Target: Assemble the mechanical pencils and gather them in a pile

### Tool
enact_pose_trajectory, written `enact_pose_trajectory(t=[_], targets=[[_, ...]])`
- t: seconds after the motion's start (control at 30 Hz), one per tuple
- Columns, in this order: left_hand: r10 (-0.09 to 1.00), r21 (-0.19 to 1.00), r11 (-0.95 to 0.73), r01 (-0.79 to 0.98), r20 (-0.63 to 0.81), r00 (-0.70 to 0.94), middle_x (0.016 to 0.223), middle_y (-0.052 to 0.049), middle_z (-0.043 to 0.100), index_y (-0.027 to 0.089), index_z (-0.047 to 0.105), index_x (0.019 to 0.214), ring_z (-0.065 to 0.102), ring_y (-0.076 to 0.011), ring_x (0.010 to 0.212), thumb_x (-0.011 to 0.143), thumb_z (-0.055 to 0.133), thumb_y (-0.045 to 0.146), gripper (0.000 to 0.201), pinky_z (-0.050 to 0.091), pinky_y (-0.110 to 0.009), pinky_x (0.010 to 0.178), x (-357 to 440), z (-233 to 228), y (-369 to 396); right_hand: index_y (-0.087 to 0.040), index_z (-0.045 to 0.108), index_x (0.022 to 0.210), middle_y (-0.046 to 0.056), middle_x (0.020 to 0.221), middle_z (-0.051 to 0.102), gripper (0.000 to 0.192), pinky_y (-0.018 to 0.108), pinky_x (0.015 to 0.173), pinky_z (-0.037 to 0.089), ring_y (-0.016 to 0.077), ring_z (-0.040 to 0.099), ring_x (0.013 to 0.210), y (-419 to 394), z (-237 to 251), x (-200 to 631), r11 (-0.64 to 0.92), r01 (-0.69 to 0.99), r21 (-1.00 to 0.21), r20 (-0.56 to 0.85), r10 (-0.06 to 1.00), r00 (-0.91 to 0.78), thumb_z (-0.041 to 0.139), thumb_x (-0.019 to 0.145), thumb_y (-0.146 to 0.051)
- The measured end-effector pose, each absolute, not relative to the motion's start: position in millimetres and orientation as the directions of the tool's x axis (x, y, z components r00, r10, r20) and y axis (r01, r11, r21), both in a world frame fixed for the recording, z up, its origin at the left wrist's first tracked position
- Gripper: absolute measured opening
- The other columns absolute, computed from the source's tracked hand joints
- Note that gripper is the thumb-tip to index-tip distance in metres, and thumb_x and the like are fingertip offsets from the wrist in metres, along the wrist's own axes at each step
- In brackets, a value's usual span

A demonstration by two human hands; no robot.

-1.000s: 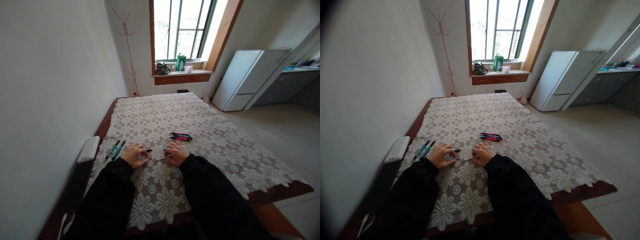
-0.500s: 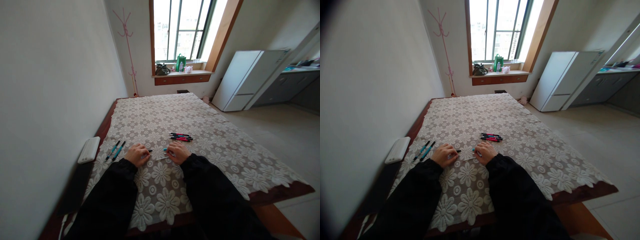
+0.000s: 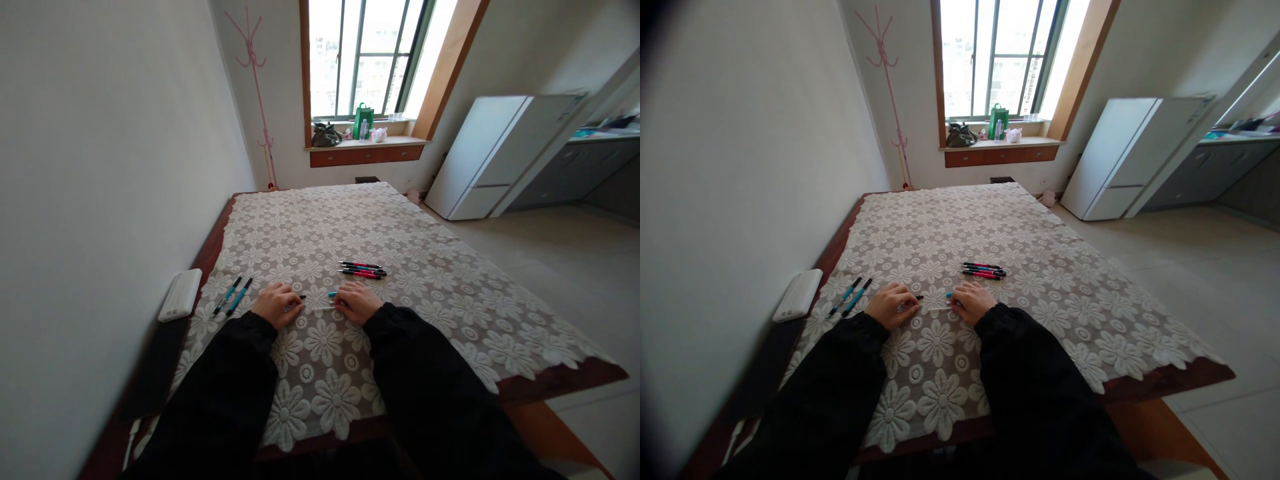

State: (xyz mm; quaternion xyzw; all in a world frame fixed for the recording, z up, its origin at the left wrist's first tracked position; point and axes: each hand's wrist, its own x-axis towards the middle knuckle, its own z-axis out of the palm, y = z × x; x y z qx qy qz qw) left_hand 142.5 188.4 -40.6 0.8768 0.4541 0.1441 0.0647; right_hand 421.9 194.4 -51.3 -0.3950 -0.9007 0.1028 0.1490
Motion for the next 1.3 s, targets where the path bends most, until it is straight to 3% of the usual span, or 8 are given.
enact_pose_trajectory(t=[0.83, 1.03, 1.3], targets=[[0.810, 0.267, -0.586, 0.765, 0.225, 0.542, 0.088, -0.004, 0.068, 0.026, 0.074, 0.086, 0.056, -0.0209, 0.090, 0.088, 0.061, 0.037, 0.018, 0.046, -0.037, 0.084, 140.7, -47.0, 190.2, -0.022, 0.070, 0.085, 0.002, 0.082, 0.066, 0.004, 0.032, 0.079, 0.037, 0.0187, 0.058, 0.086, 199.3, -52.5, 427.5, 0.689, 0.650, -0.321, 0.248, 0.723, -0.645, 0.068, 0.088, -0.022], [0.818, 0.265, -0.575, 0.774, 0.217, 0.533, 0.088, -0.003, 0.069, 0.026, 0.074, 0.086, 0.056, -0.0215, 0.091, 0.088, 0.061, 0.038, 0.018, 0.045, -0.037, 0.083, 141.6, -45.7, 189.7, -0.022, 0.071, 0.093, 0.004, 0.088, 0.067, 0.006, 0.032, 0.082, 0.040, 0.0196, 0.057, 0.088, 199.2, -54.6, 425.8, 0.645, 0.704, -0.298, 0.291, 0.764, -0.576, 0.066, 0.089, -0.022], [0.824, 0.289, -0.567, 0.771, 0.213, 0.526, 0.088, -0.003, 0.069, 0.027, 0.074, 0.085, 0.056, -0.0214, 0.090, 0.087, 0.064, 0.038, 0.016, 0.045, -0.036, 0.083, 143.0, -43.2, 189.1, -0.022, 0.072, 0.088, 0.003, 0.087, 0.066, 0.002, 0.031, 0.082, 0.040, 0.0192, 0.058, 0.091, 198.0, -57.1, 418.2, 0.620, 0.728, -0.292, 0.254, 0.784, -0.566, 0.070, 0.088, -0.021]])
